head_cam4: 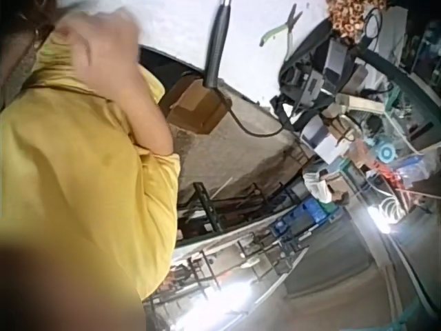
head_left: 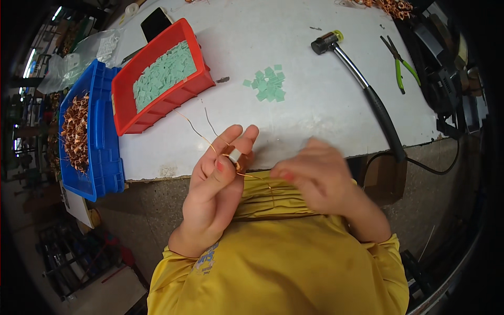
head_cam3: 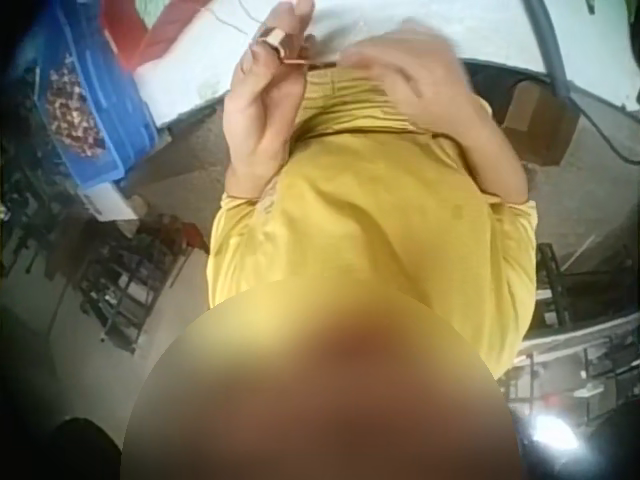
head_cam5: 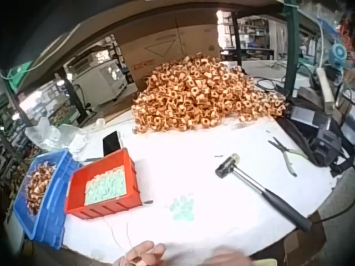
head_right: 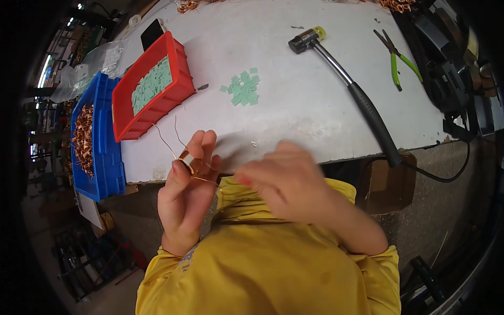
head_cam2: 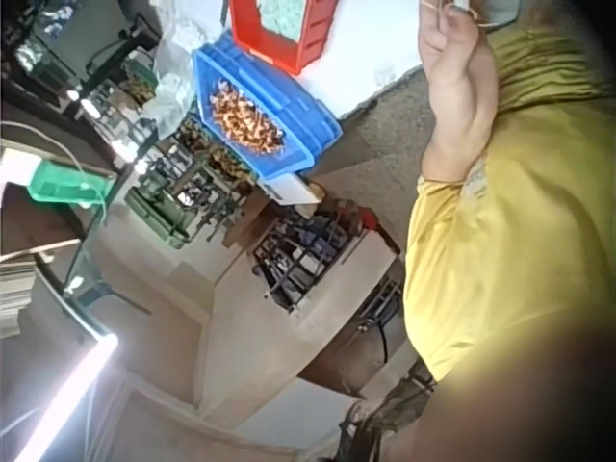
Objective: Winding copper wire around a central core and tapping it into place using a small mallet.
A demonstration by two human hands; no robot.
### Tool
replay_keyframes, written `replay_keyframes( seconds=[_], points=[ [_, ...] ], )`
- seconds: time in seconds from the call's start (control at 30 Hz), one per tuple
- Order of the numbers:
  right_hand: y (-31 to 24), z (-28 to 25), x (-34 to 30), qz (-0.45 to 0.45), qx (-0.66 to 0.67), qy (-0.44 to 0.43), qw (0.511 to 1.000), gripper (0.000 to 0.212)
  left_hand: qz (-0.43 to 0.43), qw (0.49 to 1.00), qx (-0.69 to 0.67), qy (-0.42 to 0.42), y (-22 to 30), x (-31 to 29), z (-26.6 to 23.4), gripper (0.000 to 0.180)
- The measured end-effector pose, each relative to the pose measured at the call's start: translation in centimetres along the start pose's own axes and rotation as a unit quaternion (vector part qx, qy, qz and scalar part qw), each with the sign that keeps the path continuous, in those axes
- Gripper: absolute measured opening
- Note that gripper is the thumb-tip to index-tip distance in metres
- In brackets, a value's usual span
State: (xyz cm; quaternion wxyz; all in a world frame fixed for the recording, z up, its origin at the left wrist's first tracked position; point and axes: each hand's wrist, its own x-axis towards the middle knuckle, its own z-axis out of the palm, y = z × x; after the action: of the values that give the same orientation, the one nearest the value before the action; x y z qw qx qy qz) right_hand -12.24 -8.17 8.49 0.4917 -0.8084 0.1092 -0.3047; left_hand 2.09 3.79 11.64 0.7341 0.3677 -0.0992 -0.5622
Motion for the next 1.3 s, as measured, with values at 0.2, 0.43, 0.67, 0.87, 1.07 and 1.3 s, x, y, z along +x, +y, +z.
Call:
replay_keyframes(
  seconds=[0.2, 0.43, 0.67, 0.87, 1.07, 1.3],
  points=[
    [-1.5, 0.1, -0.2, -0.104, -0.198, 0.027, 0.974, 0.012, 0.072, 0.996, 0.047, 0.021, -0.4, 0.4, 0.1, 0.047],
    [0.0, 2.4, -1.5, -0.078, -0.137, 0.064, 0.985, 0.016, 0.072, 0.997, 0.03, 0.025, -1.0, 1.5, 1.2, 0.044],
    [-3.0, -2.1, -2.6, 0.022, -0.23, 0.048, 0.972, 0.029, 0.105, 0.985, 0.126, -0.052, -1.4, 1.7, 3.6, 0.054],
    [-5.2, -3.3, 0.6, 0.282, 0.14, 0.131, 0.94, 0.018, 0.052, 0.928, 0.328, -0.172, -3.1, 2.2, 3.5, 0.067],
    [-2.8, -4.4, 0.9, 0.288, 0.312, 0.054, 0.904, 0.012, 0.077, 0.906, 0.386, -0.156, -2.7, 2.1, 4.0, 0.052],
    [-2.4, -3.7, 0.2, 0.248, 0.21, 0.05, 0.944, 0.02, 0.086, 0.814, 0.549, -0.169, -2.8, 1.5, 3.7, 0.021]
  ],
)
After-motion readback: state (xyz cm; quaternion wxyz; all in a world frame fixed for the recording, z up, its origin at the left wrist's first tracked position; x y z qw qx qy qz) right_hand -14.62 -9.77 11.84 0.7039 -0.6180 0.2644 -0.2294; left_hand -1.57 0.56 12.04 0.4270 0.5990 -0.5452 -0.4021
